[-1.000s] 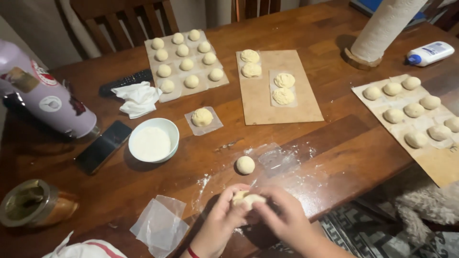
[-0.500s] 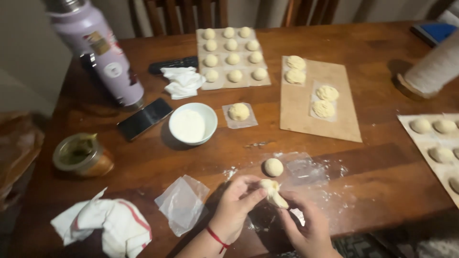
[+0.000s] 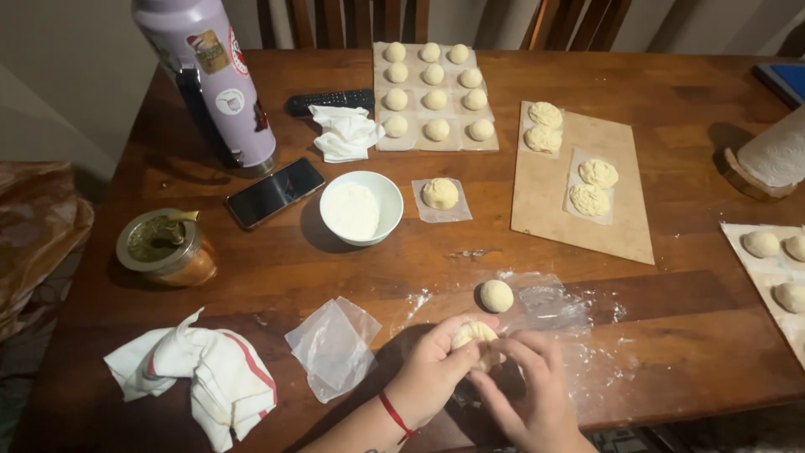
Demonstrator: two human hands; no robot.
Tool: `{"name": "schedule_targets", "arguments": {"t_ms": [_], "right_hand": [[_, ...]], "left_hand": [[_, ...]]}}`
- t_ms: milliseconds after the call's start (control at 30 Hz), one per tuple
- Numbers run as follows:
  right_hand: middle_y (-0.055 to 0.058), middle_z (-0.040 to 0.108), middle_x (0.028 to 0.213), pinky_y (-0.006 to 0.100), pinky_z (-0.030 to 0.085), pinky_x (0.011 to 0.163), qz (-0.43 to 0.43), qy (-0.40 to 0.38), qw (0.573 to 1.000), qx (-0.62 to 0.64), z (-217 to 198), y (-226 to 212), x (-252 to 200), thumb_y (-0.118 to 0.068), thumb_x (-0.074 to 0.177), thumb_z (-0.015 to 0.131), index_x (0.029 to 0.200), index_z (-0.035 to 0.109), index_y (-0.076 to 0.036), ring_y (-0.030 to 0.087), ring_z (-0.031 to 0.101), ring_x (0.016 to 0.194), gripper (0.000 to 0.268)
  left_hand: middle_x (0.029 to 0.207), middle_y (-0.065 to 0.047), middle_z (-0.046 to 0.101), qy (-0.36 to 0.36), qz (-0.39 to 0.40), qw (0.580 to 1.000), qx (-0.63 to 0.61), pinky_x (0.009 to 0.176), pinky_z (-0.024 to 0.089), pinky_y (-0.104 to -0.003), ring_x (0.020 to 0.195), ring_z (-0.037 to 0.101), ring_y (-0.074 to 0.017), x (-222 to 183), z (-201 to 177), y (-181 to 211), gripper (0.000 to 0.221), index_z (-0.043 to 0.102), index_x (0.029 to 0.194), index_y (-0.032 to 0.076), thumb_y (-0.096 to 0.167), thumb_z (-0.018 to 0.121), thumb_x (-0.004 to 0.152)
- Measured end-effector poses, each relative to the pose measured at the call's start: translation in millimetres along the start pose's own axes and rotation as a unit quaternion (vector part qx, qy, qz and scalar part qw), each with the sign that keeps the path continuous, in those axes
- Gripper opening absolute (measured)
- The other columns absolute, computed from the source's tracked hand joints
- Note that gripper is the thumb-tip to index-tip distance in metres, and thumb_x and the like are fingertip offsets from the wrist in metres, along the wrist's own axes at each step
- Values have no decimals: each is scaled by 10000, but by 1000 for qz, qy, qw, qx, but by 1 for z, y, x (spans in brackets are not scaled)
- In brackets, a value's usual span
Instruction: Shaping small portions of dough into balls and placing them on parchment paper
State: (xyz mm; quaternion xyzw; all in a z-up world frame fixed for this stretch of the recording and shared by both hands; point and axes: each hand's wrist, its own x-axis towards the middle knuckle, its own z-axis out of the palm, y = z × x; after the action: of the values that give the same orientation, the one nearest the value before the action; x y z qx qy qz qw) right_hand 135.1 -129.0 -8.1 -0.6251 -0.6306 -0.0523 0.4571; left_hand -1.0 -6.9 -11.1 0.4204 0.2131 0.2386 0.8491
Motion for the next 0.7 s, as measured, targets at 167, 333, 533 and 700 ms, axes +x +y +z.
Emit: {"name": "schedule_targets", "arguments": {"t_ms": [167,333,533,700], "right_hand": [[94,680,1267,434,466,1072,-17,-55,997,-45,-11,-11,15,-278,929,808,1292,635,-83,278,644,1136,447],[83,708,1189,377,456,1022,30,-19,997,-67,-10,-14,14,-280,983,738,1179,717,-111,248,623,1075,260],[90,712,1207,370,517,1055,75,-44,996,0,-10,-23,19,-245,898,850,1229,660,-75,246,670,1149,418],[143,689,1479,443,497,1224,112,-96,982,115,-15,-26,21,-131,1011,689,1397,676,-82,285,660,1403,389]], "left_hand": [[1217,-32,718,28,18,991,132,946,538,-246,1037,645,-109,-5,3,16,321,689,1321,159,243,583,1030],[1152,7,657,-28,29,984,171,973,501,-245,1041,599,-89,-7,4,18,403,634,1309,155,380,733,990],[1089,-2,724,3,4,992,124,868,559,-238,949,666,-94,-2,-3,10,166,732,1212,135,165,648,1072],[1201,-57,733,15,20,985,169,897,608,-279,1021,704,-123,-5,-1,25,279,675,1334,147,221,557,1093]]}}
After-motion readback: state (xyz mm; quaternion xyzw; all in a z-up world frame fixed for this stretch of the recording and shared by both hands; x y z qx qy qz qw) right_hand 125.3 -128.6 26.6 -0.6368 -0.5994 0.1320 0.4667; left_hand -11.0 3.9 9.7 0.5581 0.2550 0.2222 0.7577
